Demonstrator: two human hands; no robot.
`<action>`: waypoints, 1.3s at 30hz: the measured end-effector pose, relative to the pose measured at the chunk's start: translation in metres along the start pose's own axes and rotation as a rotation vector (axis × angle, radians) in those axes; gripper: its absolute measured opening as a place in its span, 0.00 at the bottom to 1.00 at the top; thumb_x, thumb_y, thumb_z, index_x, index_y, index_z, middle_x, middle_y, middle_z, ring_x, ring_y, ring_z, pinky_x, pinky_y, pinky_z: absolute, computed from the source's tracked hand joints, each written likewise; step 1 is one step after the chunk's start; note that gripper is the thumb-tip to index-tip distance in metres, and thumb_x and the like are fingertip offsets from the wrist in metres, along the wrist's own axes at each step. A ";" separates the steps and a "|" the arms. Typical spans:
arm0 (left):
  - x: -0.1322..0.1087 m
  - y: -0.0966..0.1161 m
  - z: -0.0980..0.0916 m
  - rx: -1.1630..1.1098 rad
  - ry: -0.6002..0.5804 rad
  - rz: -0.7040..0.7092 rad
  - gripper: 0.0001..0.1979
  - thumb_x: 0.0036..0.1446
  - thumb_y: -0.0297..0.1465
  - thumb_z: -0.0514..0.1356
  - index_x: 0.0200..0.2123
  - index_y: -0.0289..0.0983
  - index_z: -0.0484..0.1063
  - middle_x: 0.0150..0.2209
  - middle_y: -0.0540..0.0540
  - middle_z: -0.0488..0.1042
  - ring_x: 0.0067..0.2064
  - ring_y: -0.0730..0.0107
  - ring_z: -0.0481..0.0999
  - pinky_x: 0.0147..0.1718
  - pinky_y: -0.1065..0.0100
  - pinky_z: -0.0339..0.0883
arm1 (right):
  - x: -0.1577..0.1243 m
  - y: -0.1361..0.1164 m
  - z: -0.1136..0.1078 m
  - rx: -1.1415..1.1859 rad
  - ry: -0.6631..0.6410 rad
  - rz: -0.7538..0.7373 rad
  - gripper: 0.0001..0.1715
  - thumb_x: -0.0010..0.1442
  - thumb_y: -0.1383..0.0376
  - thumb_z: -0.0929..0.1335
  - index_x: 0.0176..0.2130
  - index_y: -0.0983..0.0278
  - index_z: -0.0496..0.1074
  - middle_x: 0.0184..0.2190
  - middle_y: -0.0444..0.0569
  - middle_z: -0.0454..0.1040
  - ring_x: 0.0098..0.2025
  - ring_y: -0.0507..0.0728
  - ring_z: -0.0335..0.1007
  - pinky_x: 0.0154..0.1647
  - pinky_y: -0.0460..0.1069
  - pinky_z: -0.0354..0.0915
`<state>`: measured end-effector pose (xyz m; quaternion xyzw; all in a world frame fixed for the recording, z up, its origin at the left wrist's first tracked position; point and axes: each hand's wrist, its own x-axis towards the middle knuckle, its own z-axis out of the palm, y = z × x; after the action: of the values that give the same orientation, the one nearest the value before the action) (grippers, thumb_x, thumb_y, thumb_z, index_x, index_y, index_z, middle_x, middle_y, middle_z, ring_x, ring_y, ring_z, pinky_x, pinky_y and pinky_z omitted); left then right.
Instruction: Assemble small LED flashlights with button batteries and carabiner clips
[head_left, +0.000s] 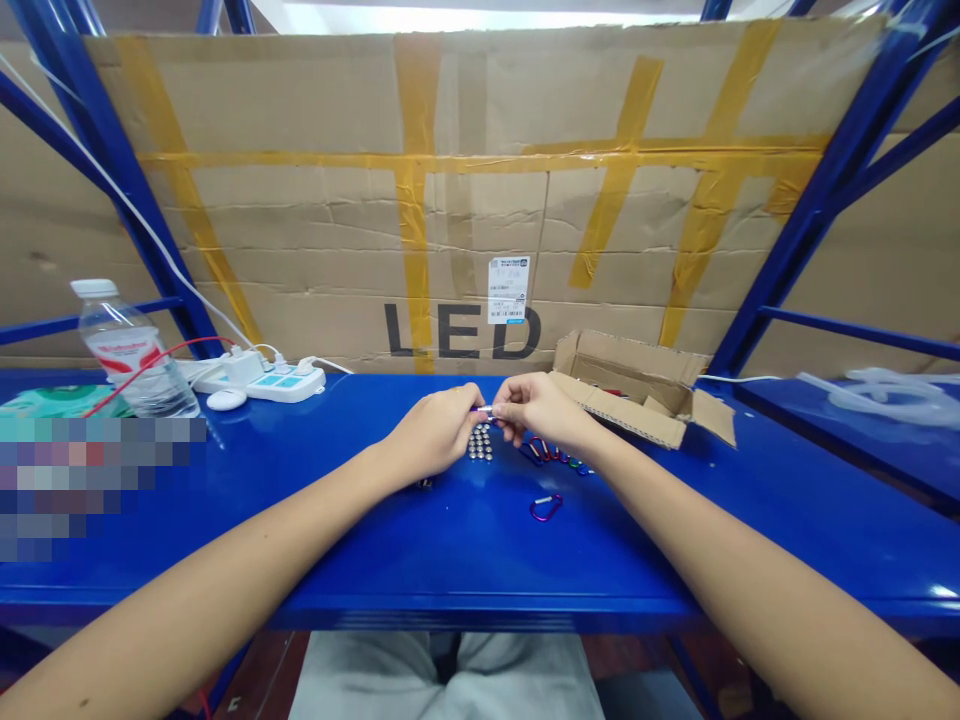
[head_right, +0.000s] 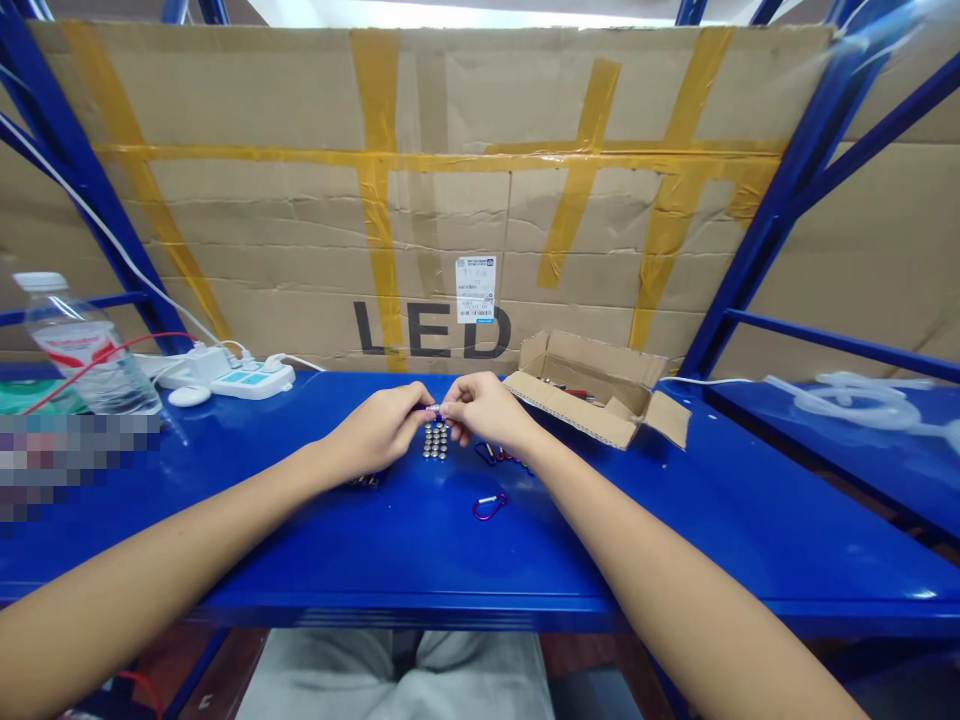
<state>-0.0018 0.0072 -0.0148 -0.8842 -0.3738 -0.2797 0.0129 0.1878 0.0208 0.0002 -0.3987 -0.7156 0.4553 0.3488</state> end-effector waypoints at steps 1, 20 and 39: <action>0.000 0.000 0.000 0.000 0.003 0.014 0.04 0.65 0.28 0.50 0.37 0.37 0.64 0.35 0.44 0.73 0.37 0.63 0.74 0.36 0.62 0.67 | 0.000 0.001 0.000 0.015 -0.008 0.006 0.12 0.54 0.66 0.73 0.25 0.65 0.68 0.16 0.44 0.71 0.16 0.49 0.66 0.18 0.45 0.65; 0.001 0.004 -0.001 0.443 0.217 0.352 0.15 0.67 0.24 0.44 0.32 0.36 0.67 0.32 0.43 0.73 0.32 0.66 0.66 0.33 0.65 0.62 | 0.003 0.002 -0.002 0.715 -0.156 0.431 0.09 0.55 0.73 0.67 0.24 0.67 0.65 0.18 0.44 0.63 0.18 0.46 0.55 0.16 0.41 0.54; 0.004 0.004 0.005 -0.496 0.247 -0.095 0.05 0.62 0.28 0.55 0.43 0.38 0.66 0.36 0.48 0.72 0.39 0.69 0.72 0.41 0.65 0.65 | 0.001 -0.007 -0.013 0.437 -0.119 0.115 0.13 0.50 0.62 0.73 0.26 0.64 0.65 0.21 0.43 0.66 0.21 0.49 0.61 0.21 0.47 0.60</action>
<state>0.0060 0.0081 -0.0163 -0.8011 -0.3305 -0.4685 -0.1716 0.1973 0.0249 0.0112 -0.3264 -0.5954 0.6413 0.3574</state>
